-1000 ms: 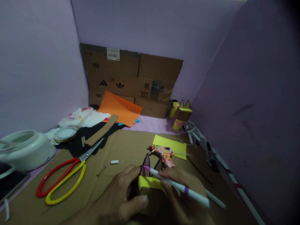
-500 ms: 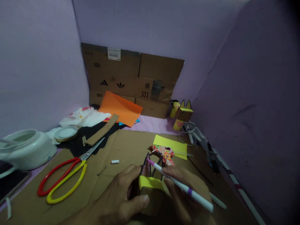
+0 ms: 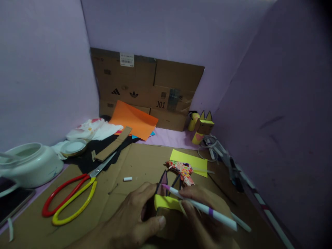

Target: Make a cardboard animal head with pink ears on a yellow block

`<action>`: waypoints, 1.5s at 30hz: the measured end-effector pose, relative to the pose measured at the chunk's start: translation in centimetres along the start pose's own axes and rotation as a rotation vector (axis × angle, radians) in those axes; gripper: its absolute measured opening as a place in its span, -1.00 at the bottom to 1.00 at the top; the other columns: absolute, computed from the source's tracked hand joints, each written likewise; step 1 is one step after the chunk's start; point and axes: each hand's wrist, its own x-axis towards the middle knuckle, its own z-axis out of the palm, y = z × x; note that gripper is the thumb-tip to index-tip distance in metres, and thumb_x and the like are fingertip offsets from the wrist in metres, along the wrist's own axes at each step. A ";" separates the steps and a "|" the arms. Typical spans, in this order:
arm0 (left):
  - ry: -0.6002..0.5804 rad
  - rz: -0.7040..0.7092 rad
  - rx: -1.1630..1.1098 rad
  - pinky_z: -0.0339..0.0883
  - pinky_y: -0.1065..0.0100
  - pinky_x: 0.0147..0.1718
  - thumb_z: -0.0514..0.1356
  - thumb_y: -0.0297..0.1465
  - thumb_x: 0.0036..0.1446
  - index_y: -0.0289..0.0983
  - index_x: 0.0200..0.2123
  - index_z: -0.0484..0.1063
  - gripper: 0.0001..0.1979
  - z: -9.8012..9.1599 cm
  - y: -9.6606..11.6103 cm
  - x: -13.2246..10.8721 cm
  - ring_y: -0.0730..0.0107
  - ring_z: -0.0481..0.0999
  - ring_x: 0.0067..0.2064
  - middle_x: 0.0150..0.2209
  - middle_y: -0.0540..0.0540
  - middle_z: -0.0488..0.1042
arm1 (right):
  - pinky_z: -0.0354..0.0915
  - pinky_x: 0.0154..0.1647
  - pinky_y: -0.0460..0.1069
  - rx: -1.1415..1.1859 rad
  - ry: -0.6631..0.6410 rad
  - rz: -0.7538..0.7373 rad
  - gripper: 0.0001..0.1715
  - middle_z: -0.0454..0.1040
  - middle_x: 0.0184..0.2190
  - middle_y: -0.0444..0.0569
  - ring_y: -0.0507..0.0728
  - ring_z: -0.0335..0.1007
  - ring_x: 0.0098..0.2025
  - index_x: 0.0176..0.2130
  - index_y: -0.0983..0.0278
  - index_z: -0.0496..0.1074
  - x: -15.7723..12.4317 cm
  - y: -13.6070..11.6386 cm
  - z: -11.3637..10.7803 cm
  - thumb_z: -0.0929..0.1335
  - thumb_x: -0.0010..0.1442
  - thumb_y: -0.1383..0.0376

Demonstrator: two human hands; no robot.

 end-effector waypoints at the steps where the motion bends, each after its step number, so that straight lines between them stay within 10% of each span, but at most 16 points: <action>1: 0.002 0.005 -0.004 0.32 0.25 -0.18 0.17 -0.19 0.09 -0.19 -0.02 0.38 -0.61 0.0 0.0 0.0 0.19 0.39 -0.20 -0.17 -0.08 0.44 | 0.53 -0.38 0.05 -0.006 -0.009 0.002 -0.67 0.61 -0.35 0.04 0.21 0.59 -0.32 -0.14 0.20 0.51 -0.2 0.1 -0.1 0.41 0.05 0.46; 12: 0.032 0.014 0.016 0.33 0.23 -0.16 0.17 -0.10 0.08 -0.21 -0.16 0.42 -0.64 0.2 -0.4 -0.1 0.20 0.38 -0.24 -0.26 -0.07 0.42 | 0.45 -0.46 -0.10 0.073 0.102 -0.080 -0.66 0.61 -0.42 -0.01 0.09 0.59 -0.42 -0.15 0.27 0.47 1.7 -0.7 0.8 0.35 0.09 0.56; 45: -0.007 0.010 -0.014 0.32 0.23 -0.15 0.17 -0.21 0.09 -0.19 -0.05 0.36 -0.65 0.0 0.2 0.0 0.19 0.38 -0.19 -0.17 -0.07 0.42 | 0.47 -0.41 -0.04 0.044 -0.138 -0.055 -0.73 0.56 -0.35 0.05 0.11 0.55 -0.35 -0.21 0.31 0.50 1.5 -0.9 -0.3 0.34 0.10 0.55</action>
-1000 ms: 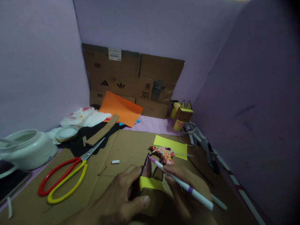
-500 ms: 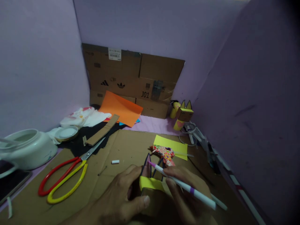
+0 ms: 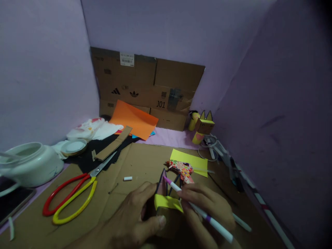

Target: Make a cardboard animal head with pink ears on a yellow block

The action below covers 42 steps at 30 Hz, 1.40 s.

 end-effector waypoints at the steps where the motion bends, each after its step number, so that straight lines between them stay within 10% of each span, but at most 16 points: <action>1: -0.003 -0.008 -0.004 0.32 0.24 -0.16 0.17 -0.23 0.09 -0.19 -0.05 0.36 -0.65 0.0 0.0 0.0 0.19 0.38 -0.19 -0.17 -0.06 0.42 | 0.46 -0.42 -0.03 0.005 0.002 0.003 -0.74 0.56 -0.36 0.05 0.11 0.54 -0.36 -0.22 0.31 0.51 0.0 -0.1 0.0 0.34 0.10 0.56; 42: 0.019 -0.024 0.007 0.32 0.28 -0.19 0.17 -0.22 0.07 -0.18 -0.09 0.38 -0.67 -0.1 0.3 0.0 0.17 0.39 -0.17 -0.19 -0.05 0.43 | 0.44 -0.43 -0.01 -0.075 0.041 0.065 -0.78 0.59 -0.40 -0.04 0.14 0.56 -0.40 -0.19 0.20 0.46 -0.3 -0.5 -0.2 0.35 0.14 0.43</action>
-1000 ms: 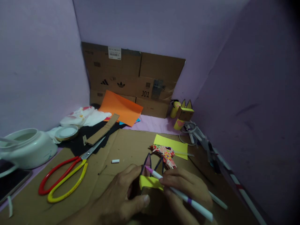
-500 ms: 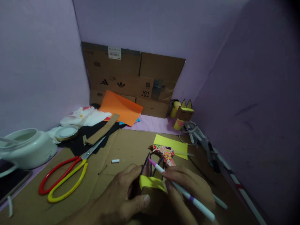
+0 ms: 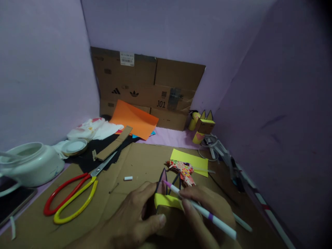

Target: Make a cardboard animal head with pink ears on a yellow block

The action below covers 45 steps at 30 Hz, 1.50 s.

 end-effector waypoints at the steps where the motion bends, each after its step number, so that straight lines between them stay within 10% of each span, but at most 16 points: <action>1: 0.001 -0.014 -0.002 0.31 0.28 -0.18 0.18 -0.25 0.07 -0.17 -0.09 0.38 -0.69 0.0 0.1 0.0 0.17 0.40 -0.16 -0.18 -0.04 0.43 | 0.44 -0.43 -0.01 -0.007 -0.017 0.007 -0.80 0.59 -0.41 -0.04 0.15 0.57 -0.40 -0.19 0.20 0.47 -0.2 0.2 0.0 0.35 0.14 0.41; 9: 0.012 -0.006 -0.051 0.29 0.23 -0.08 0.15 -0.22 0.11 -0.21 -0.05 0.37 -0.65 -0.3 -0.1 0.1 0.14 0.41 -0.11 -0.11 -0.08 0.46 | 0.42 -0.57 -0.07 0.196 0.216 0.222 -0.87 0.58 -0.47 -0.04 0.11 0.52 -0.53 -0.23 0.23 0.52 -1.3 1.5 1.1 0.35 0.21 0.33; 35: -0.013 0.018 -0.090 0.30 0.26 -0.13 0.15 -0.24 0.10 -0.22 -0.04 0.38 -0.64 -0.2 -0.1 0.1 0.16 0.40 -0.14 -0.13 -0.09 0.46 | 0.39 -0.45 -0.10 0.284 0.045 0.186 -0.78 0.59 -0.45 -0.10 0.07 0.51 -0.47 -0.23 0.17 0.52 -0.2 0.2 1.5 0.38 0.13 0.45; 41: -0.003 0.011 -0.072 0.30 0.26 -0.08 0.16 -0.25 0.09 -0.21 -0.02 0.37 -0.63 -0.2 -0.1 0.0 0.16 0.41 -0.11 -0.10 -0.09 0.46 | 0.28 -0.56 -0.12 0.446 0.203 0.550 -0.95 0.52 -0.60 -0.14 0.03 0.39 -0.57 -0.40 0.17 0.59 -0.3 0.6 1.9 0.45 0.08 0.29; 45: -0.016 0.009 -0.090 0.29 0.26 -0.05 0.16 -0.26 0.11 -0.18 0.04 0.35 -0.60 -0.2 -0.1 0.0 0.15 0.41 -0.07 -0.05 -0.08 0.47 | 0.16 -0.63 -0.17 0.787 0.245 0.948 -0.69 0.42 -0.64 -0.14 -0.04 0.22 -0.61 -0.46 0.27 0.57 0.5 1.2 1.8 0.49 0.00 0.06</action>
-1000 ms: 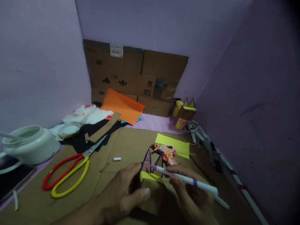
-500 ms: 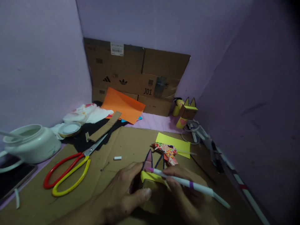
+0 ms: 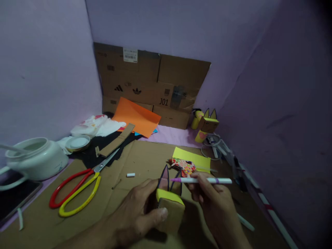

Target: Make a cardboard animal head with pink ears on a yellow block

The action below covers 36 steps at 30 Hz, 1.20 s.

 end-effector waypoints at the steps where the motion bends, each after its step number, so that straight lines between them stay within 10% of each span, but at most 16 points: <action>1: 0.004 -0.012 0.010 0.29 0.26 -0.05 0.16 -0.26 0.11 -0.19 0.02 0.36 -0.61 0.0 0.0 0.0 0.16 0.41 -0.08 -0.06 -0.08 0.47 | 0.13 -0.64 -0.18 0.078 -0.006 0.095 -0.66 0.41 -0.64 -0.14 -0.05 0.18 -0.62 -0.48 0.28 0.55 0.2 -0.2 0.1 0.52 -0.06 0.05; 6: 0.014 -0.020 0.037 0.30 0.25 -0.08 0.16 -0.22 0.10 -0.22 0.01 0.38 -0.59 -0.1 0.0 0.0 0.13 0.41 -0.11 -0.11 -0.10 0.48 | 0.04 -0.67 -0.19 0.237 0.020 0.296 -0.61 0.40 -0.67 -0.15 -0.07 0.12 -0.65 -0.56 0.29 0.46 0.9 -0.7 0.6 0.60 -0.30 0.13; 36: -0.047 -0.009 -0.023 0.27 0.29 -0.20 0.14 -0.16 0.07 -0.25 -0.12 0.41 -0.63 -0.8 0.3 -0.1 0.18 0.38 -0.19 -0.19 -0.07 0.46 | 0.14 -0.51 -0.05 -0.164 -0.073 -0.051 -0.77 0.44 -0.64 -0.13 0.05 0.23 -0.56 -0.51 0.24 0.58 1.3 0.5 -1.4 0.55 -0.18 0.15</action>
